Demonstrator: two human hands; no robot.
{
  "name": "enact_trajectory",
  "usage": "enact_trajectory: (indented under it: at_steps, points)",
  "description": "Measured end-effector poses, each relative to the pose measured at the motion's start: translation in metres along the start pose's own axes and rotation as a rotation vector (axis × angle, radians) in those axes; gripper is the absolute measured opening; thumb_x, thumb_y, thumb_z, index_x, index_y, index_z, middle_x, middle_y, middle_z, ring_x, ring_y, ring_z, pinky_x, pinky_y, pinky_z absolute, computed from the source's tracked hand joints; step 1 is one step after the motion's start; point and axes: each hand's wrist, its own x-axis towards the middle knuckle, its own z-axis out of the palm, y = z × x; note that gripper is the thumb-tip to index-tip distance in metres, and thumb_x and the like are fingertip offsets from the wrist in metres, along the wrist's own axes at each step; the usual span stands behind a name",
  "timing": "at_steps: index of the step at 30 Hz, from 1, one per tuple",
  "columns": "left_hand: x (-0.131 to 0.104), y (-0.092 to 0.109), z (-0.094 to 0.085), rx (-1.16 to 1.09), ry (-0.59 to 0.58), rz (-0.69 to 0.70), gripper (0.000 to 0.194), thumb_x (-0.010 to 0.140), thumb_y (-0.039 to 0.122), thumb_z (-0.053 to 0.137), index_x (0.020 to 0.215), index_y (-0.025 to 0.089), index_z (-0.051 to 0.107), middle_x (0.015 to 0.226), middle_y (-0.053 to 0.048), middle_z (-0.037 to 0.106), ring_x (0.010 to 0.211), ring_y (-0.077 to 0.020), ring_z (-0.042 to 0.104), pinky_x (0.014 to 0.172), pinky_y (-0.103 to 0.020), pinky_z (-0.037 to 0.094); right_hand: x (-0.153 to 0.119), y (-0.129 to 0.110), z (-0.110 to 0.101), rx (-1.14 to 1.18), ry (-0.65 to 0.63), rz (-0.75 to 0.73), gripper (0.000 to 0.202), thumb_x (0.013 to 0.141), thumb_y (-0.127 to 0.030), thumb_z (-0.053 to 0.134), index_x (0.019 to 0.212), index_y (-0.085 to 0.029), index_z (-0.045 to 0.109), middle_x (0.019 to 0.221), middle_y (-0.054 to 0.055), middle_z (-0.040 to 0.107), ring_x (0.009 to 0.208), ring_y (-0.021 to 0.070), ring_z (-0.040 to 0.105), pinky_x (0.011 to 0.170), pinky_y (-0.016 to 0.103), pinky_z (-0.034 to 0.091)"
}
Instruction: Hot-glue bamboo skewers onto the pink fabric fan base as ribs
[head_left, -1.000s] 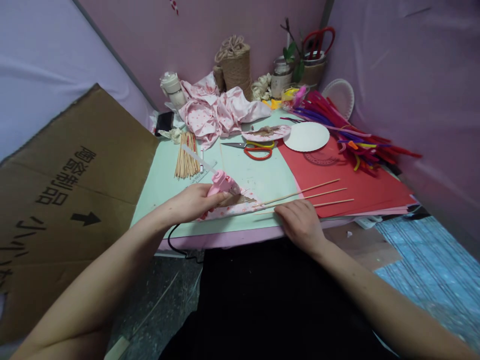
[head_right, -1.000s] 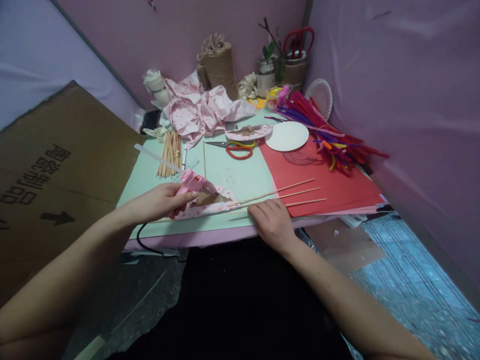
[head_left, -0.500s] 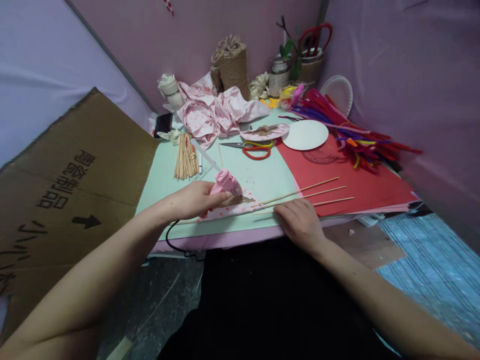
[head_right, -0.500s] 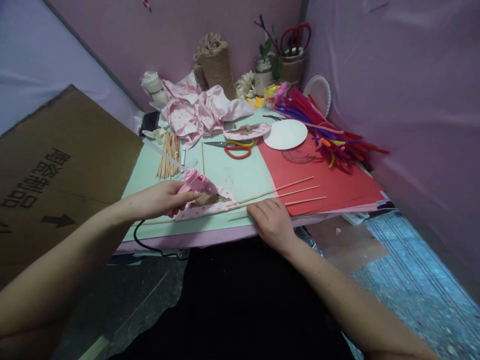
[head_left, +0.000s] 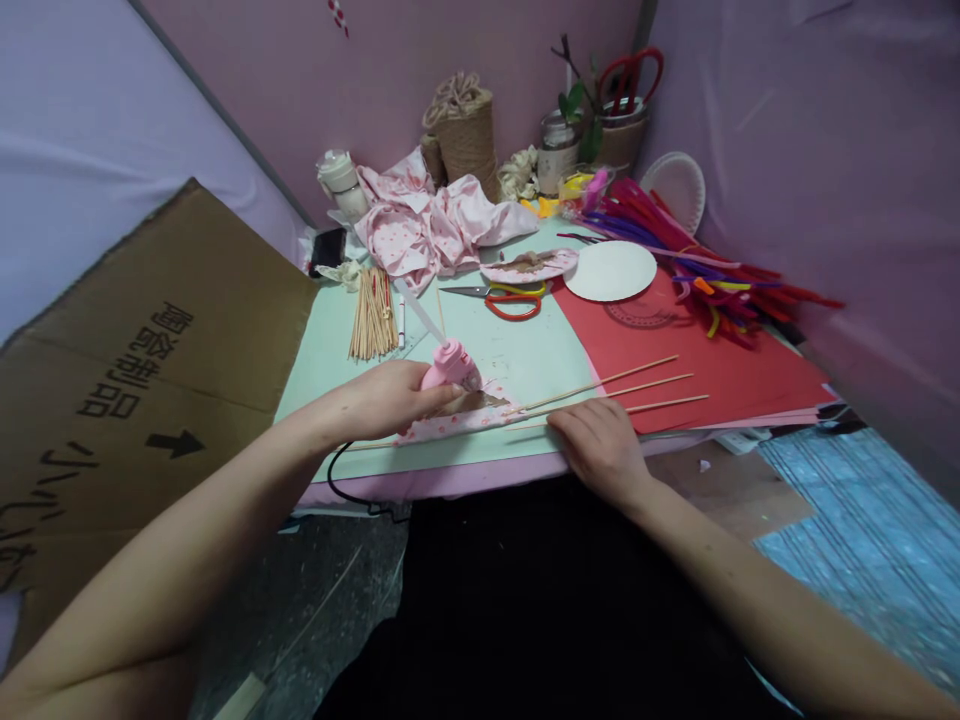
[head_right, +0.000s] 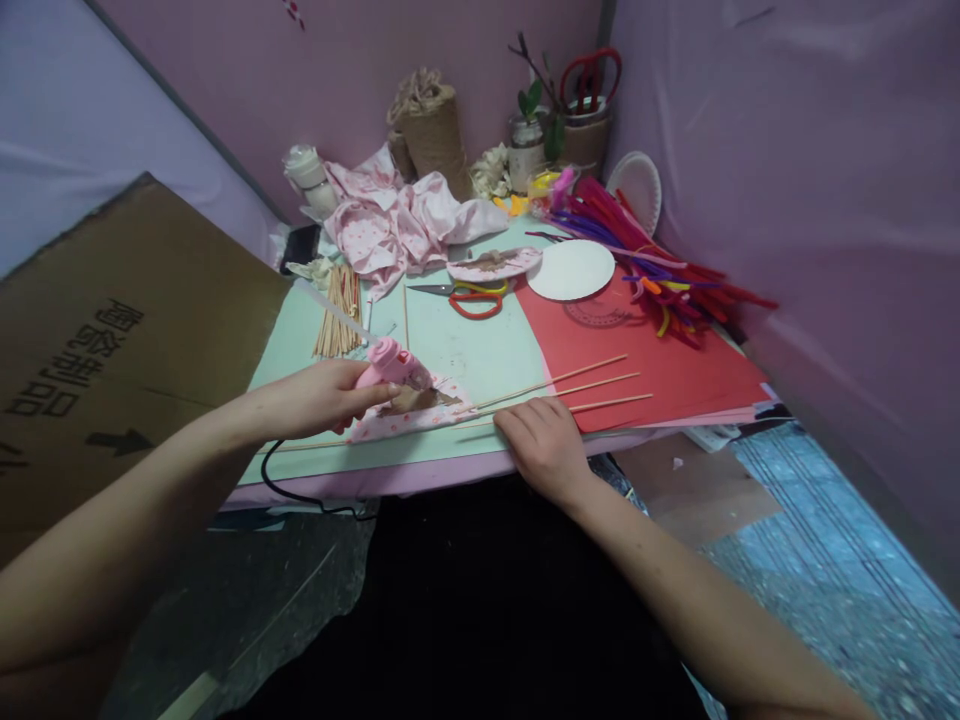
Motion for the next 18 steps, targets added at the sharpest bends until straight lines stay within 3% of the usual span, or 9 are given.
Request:
enact_trajectory:
  at_steps: [8,18]
  points:
    - [0.0022,-0.0038,0.0015,-0.037,0.019,-0.006,0.048,0.087,0.063,0.045,0.066,0.022,0.054,0.062,-0.002,0.061,0.058,-0.0196,0.058,0.059,-0.03,0.042,0.0007,0.0003,-0.0007,0.001,-0.002,-0.003,0.015,0.092,-0.007,0.049,0.099,-0.017,0.059,0.08,0.006,0.067,0.075,0.0192,0.051,0.074,0.034,0.036]
    - [-0.0004,-0.0032,0.003,-0.06,0.026,-0.025,0.045,0.087,0.059,0.046,0.083,0.018,0.064,0.078,-0.006,0.063,0.071,-0.022,0.061,0.058,-0.029,0.043,-0.0005,0.0011,0.001,-0.018,-0.006,0.0,0.015,0.093,-0.008,0.049,0.1,-0.017,0.059,0.079,0.005,0.065,0.076,0.0187,0.049,0.076,0.033,0.035]
